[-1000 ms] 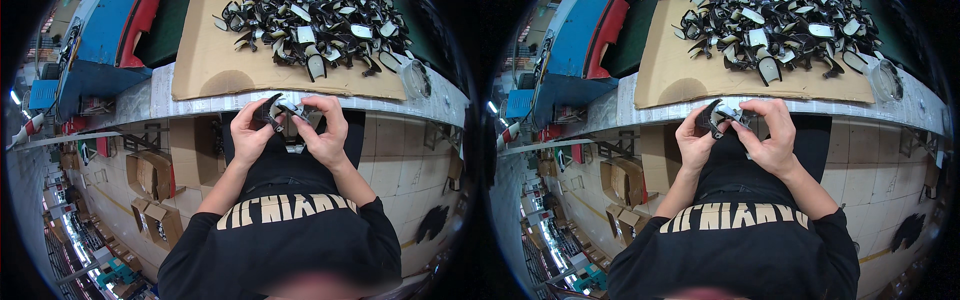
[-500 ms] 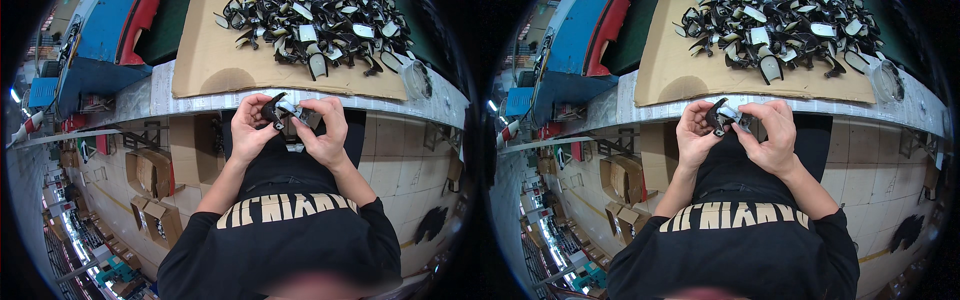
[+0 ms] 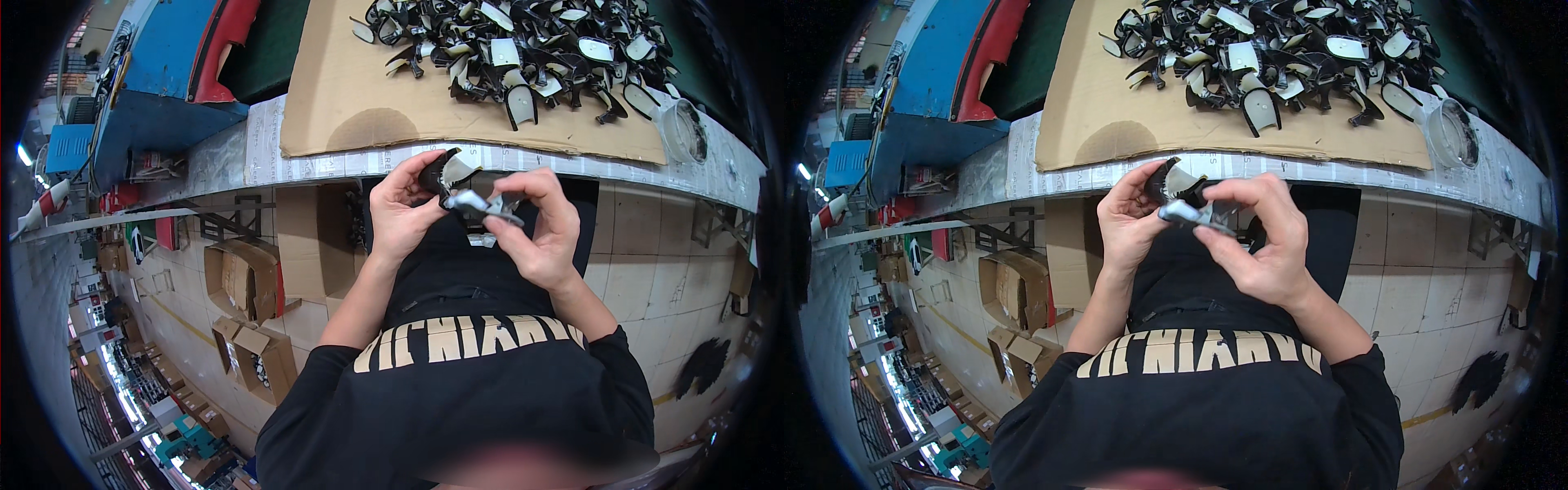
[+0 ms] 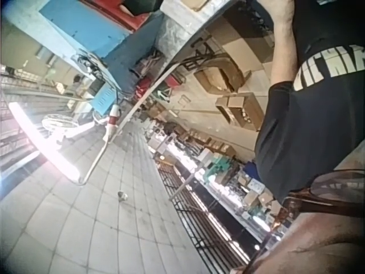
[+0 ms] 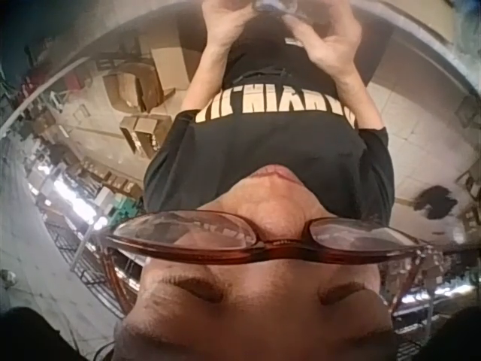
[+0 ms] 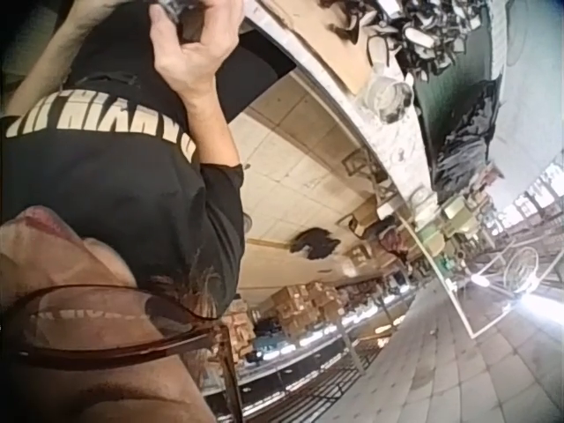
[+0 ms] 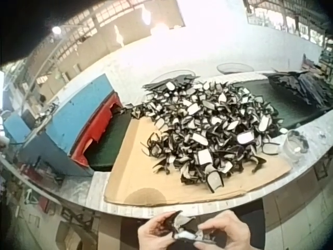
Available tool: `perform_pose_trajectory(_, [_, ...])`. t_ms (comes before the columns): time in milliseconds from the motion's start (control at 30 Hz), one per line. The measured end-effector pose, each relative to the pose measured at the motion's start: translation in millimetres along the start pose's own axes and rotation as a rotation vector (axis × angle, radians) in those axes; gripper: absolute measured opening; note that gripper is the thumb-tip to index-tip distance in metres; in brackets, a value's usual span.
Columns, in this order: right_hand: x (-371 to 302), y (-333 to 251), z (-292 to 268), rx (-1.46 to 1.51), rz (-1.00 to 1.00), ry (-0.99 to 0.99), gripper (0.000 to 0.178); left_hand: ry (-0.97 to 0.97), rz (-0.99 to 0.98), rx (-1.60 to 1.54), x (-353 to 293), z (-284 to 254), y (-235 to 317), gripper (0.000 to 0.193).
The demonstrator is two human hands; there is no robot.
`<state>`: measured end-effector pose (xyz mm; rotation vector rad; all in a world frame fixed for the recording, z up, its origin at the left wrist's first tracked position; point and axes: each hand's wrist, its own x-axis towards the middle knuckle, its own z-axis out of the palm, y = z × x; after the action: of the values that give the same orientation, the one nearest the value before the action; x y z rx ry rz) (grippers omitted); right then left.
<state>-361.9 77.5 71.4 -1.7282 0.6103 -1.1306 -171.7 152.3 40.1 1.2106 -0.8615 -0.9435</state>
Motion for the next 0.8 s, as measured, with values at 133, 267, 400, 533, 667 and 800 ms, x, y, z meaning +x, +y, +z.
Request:
perform_pose_trajectory(133, [8, 8, 3, -0.185, -0.060, 0.055, 0.036, -0.026, -0.029, 0.038, -5, 3, 6, 0.061])
perform_pose_trajectory(267, [12, 11, 6, -0.349, -0.185, 0.018, 0.037, -0.031, -0.016, 0.099, -8, 5, 13, 0.061])
perform_pose_trajectory(400, [16, 12, 4, -0.368, -0.215, 0.057, 0.037, -0.054, 0.014, 0.244, -9, 1, 10, 0.060])
perform_pose_trajectory(533, [20, 13, 3, -0.401, -0.191, 0.119, 0.036, -0.025, 0.000, 0.249, -11, 3, 9, 0.060])
perform_pose_trajectory(667, [19, 18, -1, -0.382, -0.129, 0.179, 0.034, -0.011, -0.057, 0.162, -12, 3, 9, 0.060])
perform_pose_trajectory(800, [11, 13, 4, -0.320, -0.141, 0.098, 0.034, 0.042, -0.088, -0.080, -9, 5, 5, 0.061])
